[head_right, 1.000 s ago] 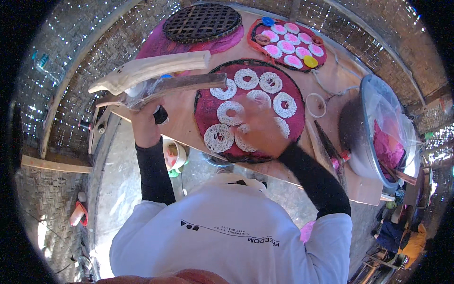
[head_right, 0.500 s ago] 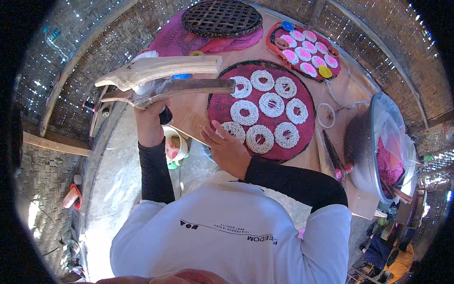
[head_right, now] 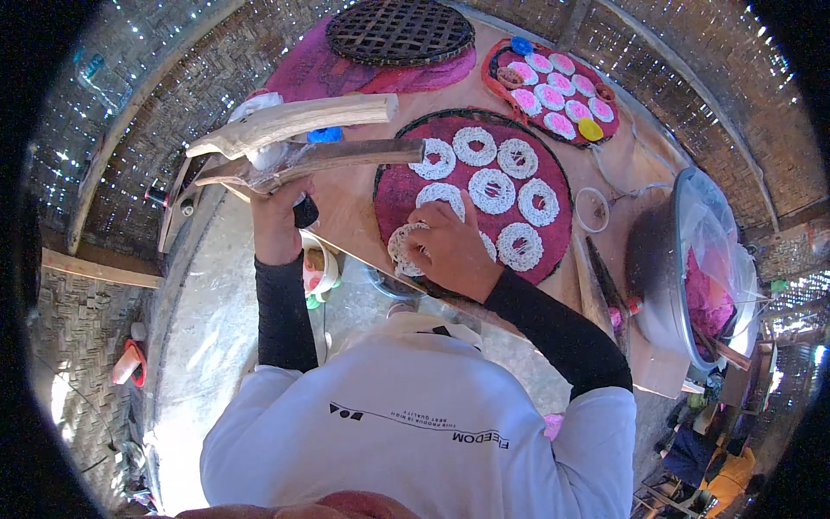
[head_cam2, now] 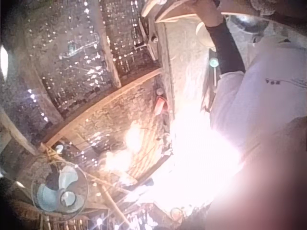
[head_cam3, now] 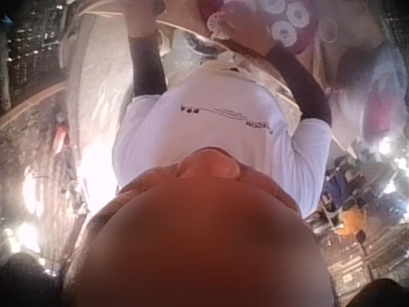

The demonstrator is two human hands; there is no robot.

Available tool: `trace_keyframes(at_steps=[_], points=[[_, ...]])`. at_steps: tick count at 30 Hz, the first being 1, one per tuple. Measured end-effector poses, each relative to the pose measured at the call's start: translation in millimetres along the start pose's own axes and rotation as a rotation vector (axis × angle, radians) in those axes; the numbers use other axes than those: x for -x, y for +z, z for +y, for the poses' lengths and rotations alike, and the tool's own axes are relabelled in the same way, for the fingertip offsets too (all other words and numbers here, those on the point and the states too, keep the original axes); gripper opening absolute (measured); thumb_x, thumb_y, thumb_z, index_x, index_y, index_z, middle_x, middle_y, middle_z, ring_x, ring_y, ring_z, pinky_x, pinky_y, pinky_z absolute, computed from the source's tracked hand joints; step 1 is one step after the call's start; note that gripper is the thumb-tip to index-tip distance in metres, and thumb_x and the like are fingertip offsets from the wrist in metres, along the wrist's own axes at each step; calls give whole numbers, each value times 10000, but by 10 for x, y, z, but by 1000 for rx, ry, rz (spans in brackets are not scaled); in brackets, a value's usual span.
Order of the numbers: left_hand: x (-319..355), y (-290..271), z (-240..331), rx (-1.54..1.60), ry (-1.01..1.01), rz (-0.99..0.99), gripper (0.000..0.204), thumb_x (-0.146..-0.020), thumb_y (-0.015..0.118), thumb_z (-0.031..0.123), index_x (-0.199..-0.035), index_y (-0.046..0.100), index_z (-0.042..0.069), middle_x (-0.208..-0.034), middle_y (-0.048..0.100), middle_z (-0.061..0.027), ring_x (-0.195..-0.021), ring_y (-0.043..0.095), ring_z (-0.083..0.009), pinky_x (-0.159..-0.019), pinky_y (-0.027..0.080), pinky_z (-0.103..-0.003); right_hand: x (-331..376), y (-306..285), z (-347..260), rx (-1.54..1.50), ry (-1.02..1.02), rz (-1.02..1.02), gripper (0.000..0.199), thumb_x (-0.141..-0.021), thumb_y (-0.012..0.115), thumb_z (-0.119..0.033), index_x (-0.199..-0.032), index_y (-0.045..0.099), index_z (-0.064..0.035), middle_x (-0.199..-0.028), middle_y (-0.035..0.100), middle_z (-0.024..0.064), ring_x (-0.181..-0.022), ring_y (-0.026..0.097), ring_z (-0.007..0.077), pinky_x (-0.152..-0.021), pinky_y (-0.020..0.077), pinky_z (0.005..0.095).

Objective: The person prepares traditional snacks by stuffing dough into a wooden mold, pressing it to form shapes on a tray, and decorating them with pink dough using a thin tool.

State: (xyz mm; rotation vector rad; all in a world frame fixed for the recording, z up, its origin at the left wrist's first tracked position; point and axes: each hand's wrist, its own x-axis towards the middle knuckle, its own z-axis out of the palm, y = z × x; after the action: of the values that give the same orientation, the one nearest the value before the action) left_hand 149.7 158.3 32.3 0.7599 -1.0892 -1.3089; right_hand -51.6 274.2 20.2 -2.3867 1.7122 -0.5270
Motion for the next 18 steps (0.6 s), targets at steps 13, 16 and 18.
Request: trace_keyframes(at_steps=[13, 16, 18], points=[[-29, 99, -19, 10, 10, -54, 204, -694, 599, -15, -890, 568, 31, -787, 585, -21, -696, 543, -100, -611, 412, -227, 1, 314, -240, 417, -368, -5, 187, -732, 533, -188, -860, 645, -111, -1165, 499, 51, -1177, 377, 211, -1041, 162, 507], [-39, 64, -60, 3, 19, -49, 144, -718, 602, 18, -853, 557, 44, -750, 565, -18, -667, 525, -99, -586, 388, -222, -8, 364, -223, 422, -402, -9, 198, -734, 525, -189, -856, 647, -90, -1153, 507, 57, -1165, 385, 219, -1042, 159, 512], [-46, 37, -72, -17, 21, -41, 138, -718, 596, 16, -847, 557, 45, -749, 563, -17, -667, 524, -98, -585, 386, -221, -24, 341, -235, 405, -405, -13, 191, -727, 541, -193, -849, 644, -87, -1123, 513, 58, -1155, 392, 220, -1035, 157, 526]])
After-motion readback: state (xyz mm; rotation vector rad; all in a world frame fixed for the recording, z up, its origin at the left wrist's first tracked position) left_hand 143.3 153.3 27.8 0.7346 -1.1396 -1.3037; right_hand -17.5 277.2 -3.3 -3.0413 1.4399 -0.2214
